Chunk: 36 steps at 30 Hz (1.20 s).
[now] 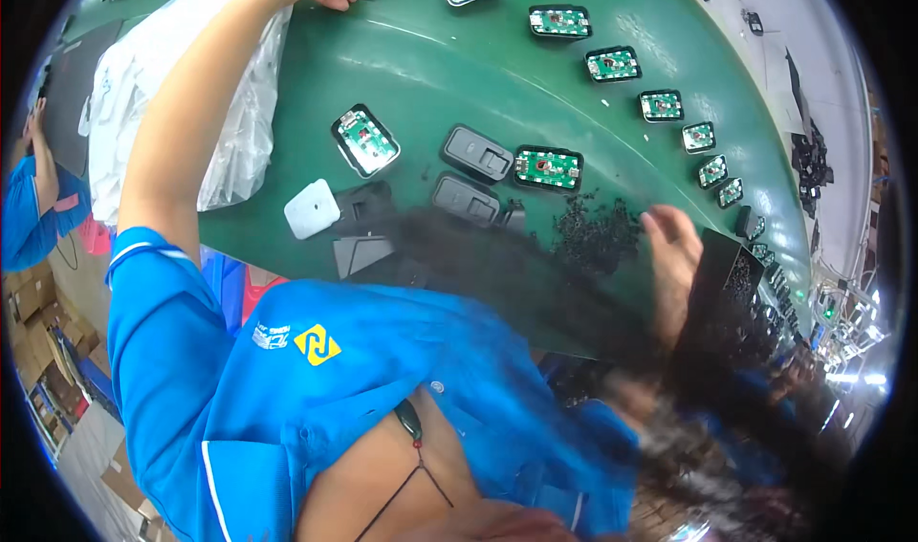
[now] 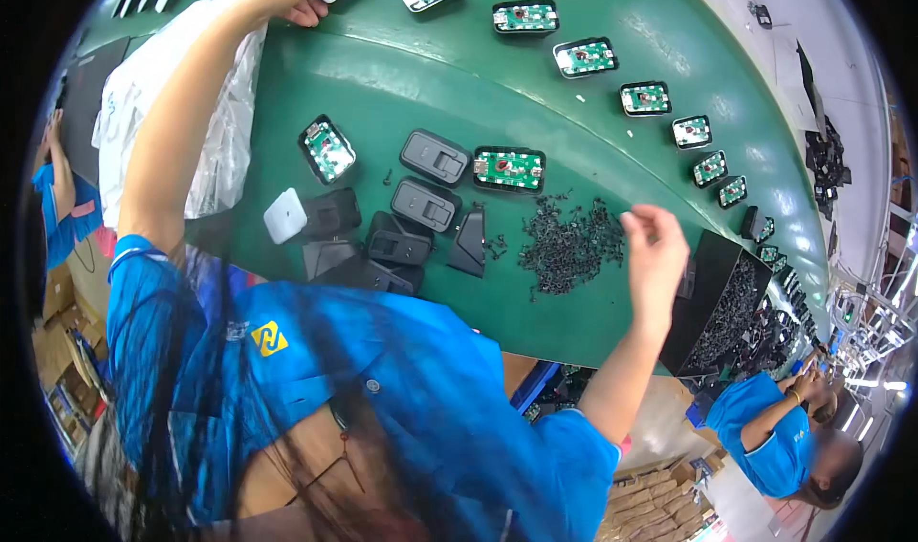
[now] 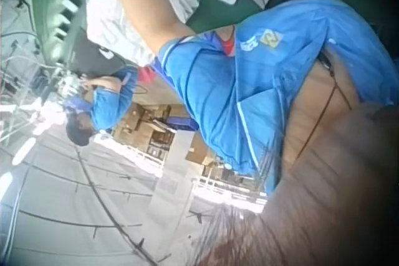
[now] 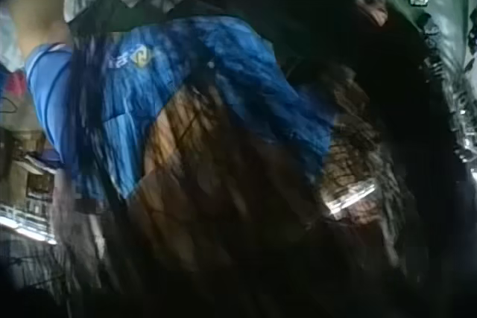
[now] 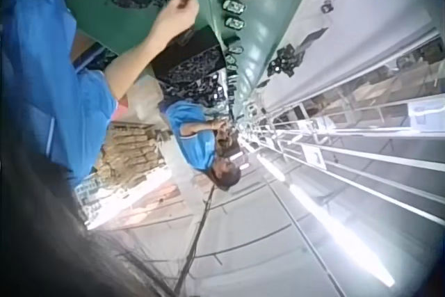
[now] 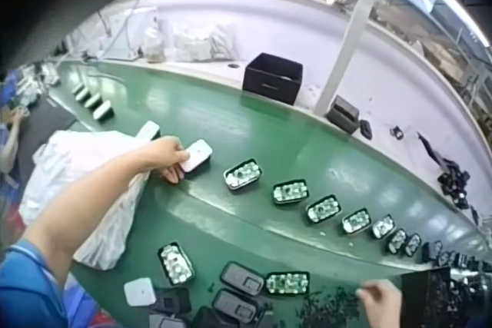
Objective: The person repeatedly picks up small white plastic cases and green circuit boards from a green workbench. They insert the circuit boards into the cases, close the lids, and place the assembled units in a row on the table. The process is continuous and repetitive throughout the clip.
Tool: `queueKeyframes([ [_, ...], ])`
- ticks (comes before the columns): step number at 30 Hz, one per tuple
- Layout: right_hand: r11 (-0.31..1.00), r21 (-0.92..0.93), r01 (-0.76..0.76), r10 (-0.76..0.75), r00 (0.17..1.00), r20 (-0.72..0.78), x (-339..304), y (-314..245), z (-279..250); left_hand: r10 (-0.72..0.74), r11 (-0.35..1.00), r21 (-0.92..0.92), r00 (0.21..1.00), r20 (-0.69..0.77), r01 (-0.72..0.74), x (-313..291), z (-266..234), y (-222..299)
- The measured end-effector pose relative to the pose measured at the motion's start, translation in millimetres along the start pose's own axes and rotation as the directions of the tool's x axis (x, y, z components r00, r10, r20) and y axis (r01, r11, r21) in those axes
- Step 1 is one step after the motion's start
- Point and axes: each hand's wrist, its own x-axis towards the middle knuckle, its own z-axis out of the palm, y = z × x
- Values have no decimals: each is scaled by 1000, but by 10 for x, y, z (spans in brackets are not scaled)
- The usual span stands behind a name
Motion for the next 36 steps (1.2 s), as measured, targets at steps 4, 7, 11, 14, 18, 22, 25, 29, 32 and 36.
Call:
queueKeyframes([
  [4, 947, -89, 309, -314, 948, -54, 0, -92, 302, 219, 819, 572, 940, -261, -32, 359, -208, -486],
  [7, 990, 15, 142, -142, 990, 17, -59, 106, 420, 684, 672, 660, 623, -380, -335, 280, -192, -285],
  [11, 950, 17, 312, -311, 949, -60, -63, 335, 427, 697, 683, 642, 575, -429, -349, -1195, -466, 278],
  [14, 947, 180, 265, -266, 964, -17, -4, 492, 429, 592, 657, 735, 718, -367, -166, -2192, -627, 137],
  [18, 950, 117, 290, -289, 957, -22, 24, 847, 414, 299, 544, 833, 903, -309, 104, -2494, -539, -615],
  [22, 987, 18, 160, -161, 986, 36, -28, 485, 220, 461, 565, 825, 826, -323, 7, -2599, -188, -1035],
  [25, 981, 162, 110, -121, 991, 64, -7, 445, 117, 627, 550, 835, 661, -411, -3, -2470, -41, -1023],
  [29, 944, 301, 131, -113, 991, -77, -74, 165, 81, 429, 594, 804, 843, -326, 9, -2356, -8, -1025],
  [32, 977, 100, 190, -172, 970, -171, -102, 150, 73, 368, 648, 762, 878, -307, -5, -2364, -74, -1068],
  [36, 975, -100, 196, -206, 974, -95, -160, -271, 10, 560, 706, 694, 711, -424, -143, -2473, -191, -1189],
])
